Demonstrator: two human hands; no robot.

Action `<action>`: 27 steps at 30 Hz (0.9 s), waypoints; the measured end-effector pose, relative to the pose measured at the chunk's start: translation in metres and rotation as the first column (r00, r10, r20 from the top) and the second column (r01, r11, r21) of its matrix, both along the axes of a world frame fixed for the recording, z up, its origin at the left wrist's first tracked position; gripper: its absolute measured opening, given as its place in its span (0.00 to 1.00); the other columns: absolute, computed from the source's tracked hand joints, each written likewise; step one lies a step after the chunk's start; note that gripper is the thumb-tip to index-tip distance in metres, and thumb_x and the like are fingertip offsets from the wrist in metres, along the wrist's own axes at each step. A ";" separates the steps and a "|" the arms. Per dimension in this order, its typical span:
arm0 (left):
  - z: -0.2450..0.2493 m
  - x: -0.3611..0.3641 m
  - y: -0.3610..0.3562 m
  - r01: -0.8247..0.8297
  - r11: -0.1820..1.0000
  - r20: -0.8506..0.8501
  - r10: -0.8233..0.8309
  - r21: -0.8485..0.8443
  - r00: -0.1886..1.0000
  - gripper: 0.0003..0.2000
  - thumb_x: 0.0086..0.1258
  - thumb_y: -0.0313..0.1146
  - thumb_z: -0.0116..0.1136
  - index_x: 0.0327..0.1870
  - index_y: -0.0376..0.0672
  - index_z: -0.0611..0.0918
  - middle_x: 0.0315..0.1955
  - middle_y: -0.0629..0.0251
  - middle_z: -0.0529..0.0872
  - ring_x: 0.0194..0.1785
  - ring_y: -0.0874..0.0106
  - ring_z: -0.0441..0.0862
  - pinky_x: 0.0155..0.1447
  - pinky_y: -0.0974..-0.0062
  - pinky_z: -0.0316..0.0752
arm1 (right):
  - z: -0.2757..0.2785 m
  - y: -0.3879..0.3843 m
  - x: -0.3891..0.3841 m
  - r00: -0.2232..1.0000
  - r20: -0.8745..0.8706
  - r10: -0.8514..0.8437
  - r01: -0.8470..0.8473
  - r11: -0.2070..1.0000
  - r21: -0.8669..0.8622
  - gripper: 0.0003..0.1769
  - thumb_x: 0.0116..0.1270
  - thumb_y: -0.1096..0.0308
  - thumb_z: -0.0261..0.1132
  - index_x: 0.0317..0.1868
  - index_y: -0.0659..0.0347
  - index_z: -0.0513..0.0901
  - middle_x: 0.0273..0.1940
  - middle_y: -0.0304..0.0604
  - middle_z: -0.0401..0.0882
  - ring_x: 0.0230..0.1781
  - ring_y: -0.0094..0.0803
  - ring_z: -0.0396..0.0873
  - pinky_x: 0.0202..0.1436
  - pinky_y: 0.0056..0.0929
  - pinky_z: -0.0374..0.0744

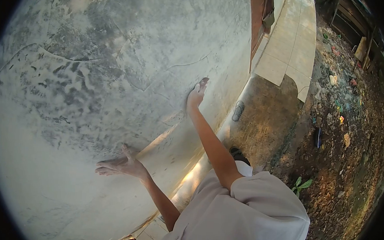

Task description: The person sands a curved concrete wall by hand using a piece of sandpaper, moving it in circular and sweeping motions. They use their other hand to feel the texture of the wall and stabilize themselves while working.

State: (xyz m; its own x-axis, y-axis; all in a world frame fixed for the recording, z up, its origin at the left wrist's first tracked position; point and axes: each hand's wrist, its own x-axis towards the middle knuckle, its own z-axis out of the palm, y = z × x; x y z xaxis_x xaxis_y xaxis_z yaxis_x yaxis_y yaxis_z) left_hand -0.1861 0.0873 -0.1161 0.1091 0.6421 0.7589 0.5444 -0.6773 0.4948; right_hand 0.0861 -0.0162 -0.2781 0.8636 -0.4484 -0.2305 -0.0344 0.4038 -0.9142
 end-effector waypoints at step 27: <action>-0.022 0.032 -0.022 -0.053 0.999 -0.030 0.053 -0.002 0.998 0.56 0.56 0.55 0.71 0.77 0.42 0.46 0.76 0.45 0.36 0.79 0.50 0.30 0.77 0.45 0.41 | 0.098 0.002 -0.054 0.982 -0.037 0.185 -0.187 0.979 -0.077 0.30 0.78 0.64 0.43 0.77 0.61 0.51 0.78 0.51 0.46 0.79 0.39 0.45 0.78 0.31 0.48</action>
